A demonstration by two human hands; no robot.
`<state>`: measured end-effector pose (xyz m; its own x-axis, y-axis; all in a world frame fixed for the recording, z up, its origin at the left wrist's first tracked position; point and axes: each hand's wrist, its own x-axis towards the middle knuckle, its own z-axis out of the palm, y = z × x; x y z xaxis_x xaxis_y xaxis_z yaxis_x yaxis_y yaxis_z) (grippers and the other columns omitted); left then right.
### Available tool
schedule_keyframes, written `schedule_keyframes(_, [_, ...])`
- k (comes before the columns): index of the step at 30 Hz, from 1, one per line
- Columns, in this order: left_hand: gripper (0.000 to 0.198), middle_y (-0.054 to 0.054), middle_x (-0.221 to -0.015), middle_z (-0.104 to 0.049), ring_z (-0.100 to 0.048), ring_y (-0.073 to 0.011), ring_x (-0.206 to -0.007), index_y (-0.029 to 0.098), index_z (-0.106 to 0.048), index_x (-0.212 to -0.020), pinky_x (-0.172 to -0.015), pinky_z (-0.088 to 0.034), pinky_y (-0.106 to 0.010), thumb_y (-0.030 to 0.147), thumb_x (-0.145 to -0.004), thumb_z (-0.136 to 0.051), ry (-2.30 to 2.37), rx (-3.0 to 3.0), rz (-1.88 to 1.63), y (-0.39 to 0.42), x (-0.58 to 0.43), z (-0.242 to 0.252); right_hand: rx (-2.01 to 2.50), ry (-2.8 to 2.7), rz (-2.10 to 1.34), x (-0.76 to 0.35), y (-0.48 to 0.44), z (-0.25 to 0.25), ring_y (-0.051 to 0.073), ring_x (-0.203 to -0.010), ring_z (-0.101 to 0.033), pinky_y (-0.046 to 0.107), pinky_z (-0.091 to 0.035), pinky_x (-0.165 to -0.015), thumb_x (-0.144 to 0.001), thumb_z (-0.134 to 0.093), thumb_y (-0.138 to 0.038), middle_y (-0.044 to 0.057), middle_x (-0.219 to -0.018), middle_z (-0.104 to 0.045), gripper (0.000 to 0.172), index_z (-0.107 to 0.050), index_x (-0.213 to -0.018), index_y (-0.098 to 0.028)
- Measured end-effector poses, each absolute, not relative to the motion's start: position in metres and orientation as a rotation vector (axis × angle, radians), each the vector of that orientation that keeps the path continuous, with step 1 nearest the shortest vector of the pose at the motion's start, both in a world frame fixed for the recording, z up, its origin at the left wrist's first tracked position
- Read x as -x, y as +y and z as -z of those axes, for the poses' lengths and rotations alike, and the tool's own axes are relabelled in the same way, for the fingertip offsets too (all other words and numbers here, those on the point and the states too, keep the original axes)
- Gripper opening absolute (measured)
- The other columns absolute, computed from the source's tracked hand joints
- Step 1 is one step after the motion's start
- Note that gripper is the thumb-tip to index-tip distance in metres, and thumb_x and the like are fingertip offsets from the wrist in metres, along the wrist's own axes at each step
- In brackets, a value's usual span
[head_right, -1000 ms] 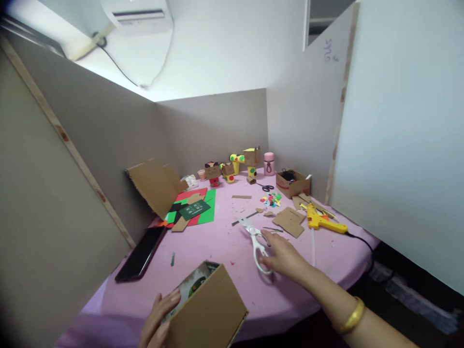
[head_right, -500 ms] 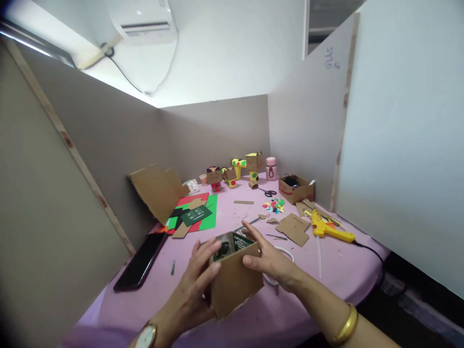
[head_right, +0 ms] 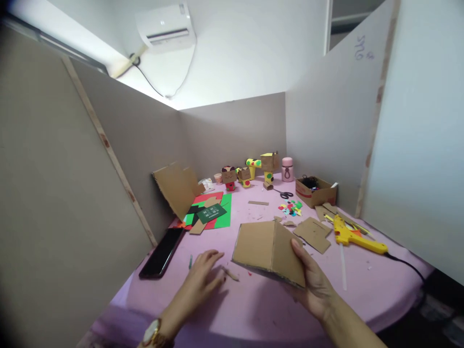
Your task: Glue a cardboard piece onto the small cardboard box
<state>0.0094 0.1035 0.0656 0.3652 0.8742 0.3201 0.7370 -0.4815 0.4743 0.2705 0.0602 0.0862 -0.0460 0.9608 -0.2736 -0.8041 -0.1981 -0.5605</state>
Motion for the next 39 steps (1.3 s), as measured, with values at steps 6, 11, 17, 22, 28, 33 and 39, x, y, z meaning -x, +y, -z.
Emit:
schedule_keyframes(6, [0.014, -0.004, -0.076, -0.066, -0.058, -0.0203, -0.074, 0.017, -0.062, -0.072, -0.072, -0.047, -0.036, 0.016, -0.081, -0.052, 1.551, -2.425, -0.593, 0.094, -0.027, -0.054, 0.717, -0.243, -1.651, -0.27, 0.05, -0.081, 0.019, -0.061, -0.071, 0.027, -0.059, -0.054, -0.044, -0.086, -0.032, -0.002, -0.073, -0.076, 0.041, -0.069, -0.08, -0.024])
schedule_keyframes(11, [0.026, -0.023, -0.099, -0.063, -0.057, -0.0337, -0.096, 0.005, -0.062, -0.093, -0.085, -0.042, -0.054, 0.014, -0.082, -0.041, 1.821, -2.273, -0.853, 0.095, 0.028, -0.062, 0.747, -0.287, -1.635, -0.269, 0.052, -0.075, 0.021, -0.063, -0.071, 0.032, -0.059, -0.059, -0.06, -0.072, -0.051, -0.004, -0.071, -0.076, 0.034, -0.065, -0.085, -0.029])
schedule_keyframes(17, [0.046, -0.017, -0.133, -0.05, -0.049, -0.0246, -0.122, 0.017, -0.042, -0.128, -0.099, -0.043, -0.047, 0.041, -0.09, -0.038, 1.513, -2.102, -1.158, 0.084, 0.005, -0.083, 0.798, -0.642, -1.447, -0.239, 0.061, -0.074, 0.026, -0.082, -0.069, 0.042, -0.055, -0.073, -0.068, -0.068, -0.053, 0.003, -0.091, -0.074, 0.057, -0.047, -0.113, -0.024])
schedule_keyframes(22, [0.047, -0.013, -0.145, -0.038, -0.037, -0.0209, -0.133, 0.024, -0.027, -0.137, -0.107, -0.035, -0.048, 0.043, -0.094, -0.029, 1.328, -2.031, -1.255, 0.074, -0.03, -0.079, 0.798, -1.118, -1.188, -0.216, 0.072, -0.054, 0.028, -0.12, -0.047, 0.04, -0.04, -0.099, -0.057, -0.08, -0.04, 0.01, -0.138, -0.041, 0.083, -0.035, -0.125, -0.027])
schedule_keyframes(28, [0.024, -0.011, -0.116, -0.064, -0.045, -0.0265, -0.125, 0.02, -0.064, -0.097, -0.102, -0.041, -0.052, 0.029, -0.092, -0.042, 1.109, -2.658, -0.866, 0.076, -0.029, -0.065, 0.889, -1.433, -1.083, -0.213, 0.076, -0.02, 0.031, -0.135, -0.025, 0.047, -0.019, -0.112, -0.052, -0.084, -0.026, 0.012, -0.142, -0.026, 0.085, -0.041, -0.125, -0.025])
schedule_keyframes(33, [0.044, -0.002, -0.057, -0.061, -0.06, -0.0148, -0.062, 0.016, -0.061, -0.063, -0.096, -0.046, -0.043, 0.032, -0.094, -0.034, 0.971, -2.778, -0.802, 0.084, -0.034, -0.071, 0.86, -1.511, -1.117, -0.227, 0.075, -0.022, 0.026, -0.134, -0.032, 0.042, -0.03, -0.108, -0.071, -0.068, -0.052, 0.012, -0.146, -0.028, 0.078, -0.033, -0.135, -0.026])
schedule_keyframes(39, [0.051, -0.002, -0.053, -0.061, -0.058, -0.0155, -0.056, 0.018, -0.059, -0.06, -0.088, -0.05, -0.042, 0.036, -0.095, -0.028, 0.936, -2.831, -0.753, 0.089, -0.034, -0.072, 0.941, -1.486, -1.092, -0.231, 0.073, -0.022, 0.022, -0.136, -0.028, 0.042, -0.02, -0.112, -0.085, -0.05, -0.054, 0.01, -0.148, -0.031, 0.064, -0.03, -0.14, -0.026])
